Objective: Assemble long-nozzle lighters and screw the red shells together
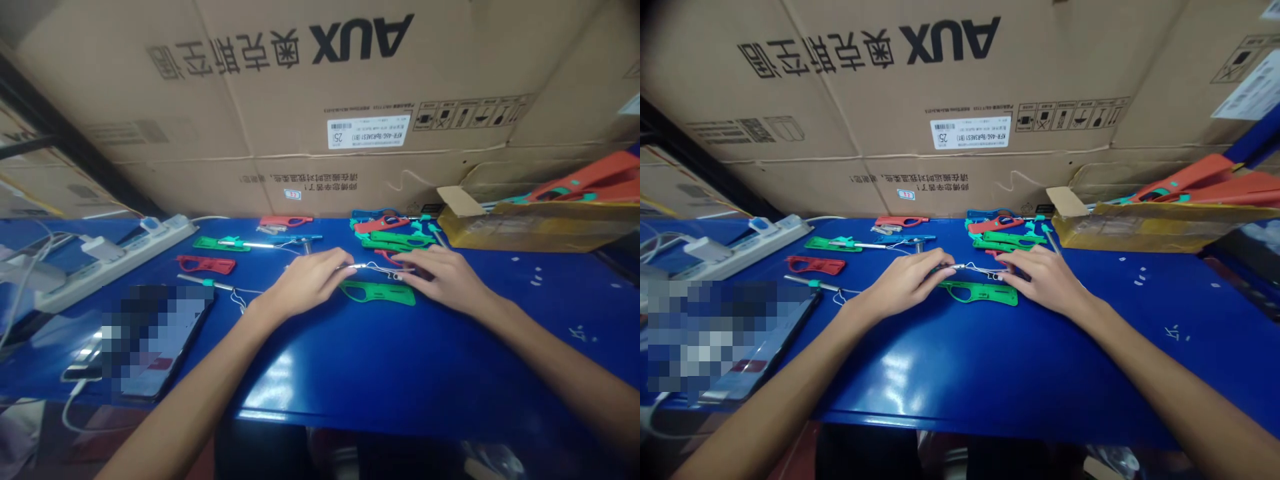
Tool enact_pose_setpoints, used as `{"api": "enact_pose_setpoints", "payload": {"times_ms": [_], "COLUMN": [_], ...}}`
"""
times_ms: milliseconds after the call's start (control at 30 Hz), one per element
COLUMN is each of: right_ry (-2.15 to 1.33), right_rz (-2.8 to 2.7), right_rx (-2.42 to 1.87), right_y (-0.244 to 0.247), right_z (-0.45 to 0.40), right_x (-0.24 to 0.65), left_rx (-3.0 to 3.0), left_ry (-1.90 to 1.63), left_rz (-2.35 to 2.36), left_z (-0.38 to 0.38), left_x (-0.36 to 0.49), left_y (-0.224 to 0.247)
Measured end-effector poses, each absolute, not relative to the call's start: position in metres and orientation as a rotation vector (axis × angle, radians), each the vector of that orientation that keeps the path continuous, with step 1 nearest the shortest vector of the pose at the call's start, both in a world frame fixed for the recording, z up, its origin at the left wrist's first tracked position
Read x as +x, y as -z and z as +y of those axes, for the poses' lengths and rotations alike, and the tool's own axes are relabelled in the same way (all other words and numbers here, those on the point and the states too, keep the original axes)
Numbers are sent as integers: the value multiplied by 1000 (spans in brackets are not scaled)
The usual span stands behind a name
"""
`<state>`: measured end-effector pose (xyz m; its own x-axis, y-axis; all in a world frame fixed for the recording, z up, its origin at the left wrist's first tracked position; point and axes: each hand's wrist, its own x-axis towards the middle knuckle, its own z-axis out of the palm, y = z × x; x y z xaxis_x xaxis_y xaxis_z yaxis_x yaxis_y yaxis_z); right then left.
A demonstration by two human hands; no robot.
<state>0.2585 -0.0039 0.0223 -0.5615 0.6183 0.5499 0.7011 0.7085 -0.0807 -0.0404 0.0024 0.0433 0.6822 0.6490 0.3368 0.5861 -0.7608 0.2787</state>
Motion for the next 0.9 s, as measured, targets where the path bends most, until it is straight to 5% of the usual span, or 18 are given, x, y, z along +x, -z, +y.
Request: {"api": "enact_pose_setpoints", "payload": {"times_ms": [900], "right_ry": [-169], "right_rz": [-2131], "right_rx": [-1050], "right_y": [-9], "right_z": [-24], "right_x": [223], "left_rx": [2801], "left_ry": [-744], "left_rz": [982], "left_z": [13], "left_x": [-51], "left_y": [-44]}}
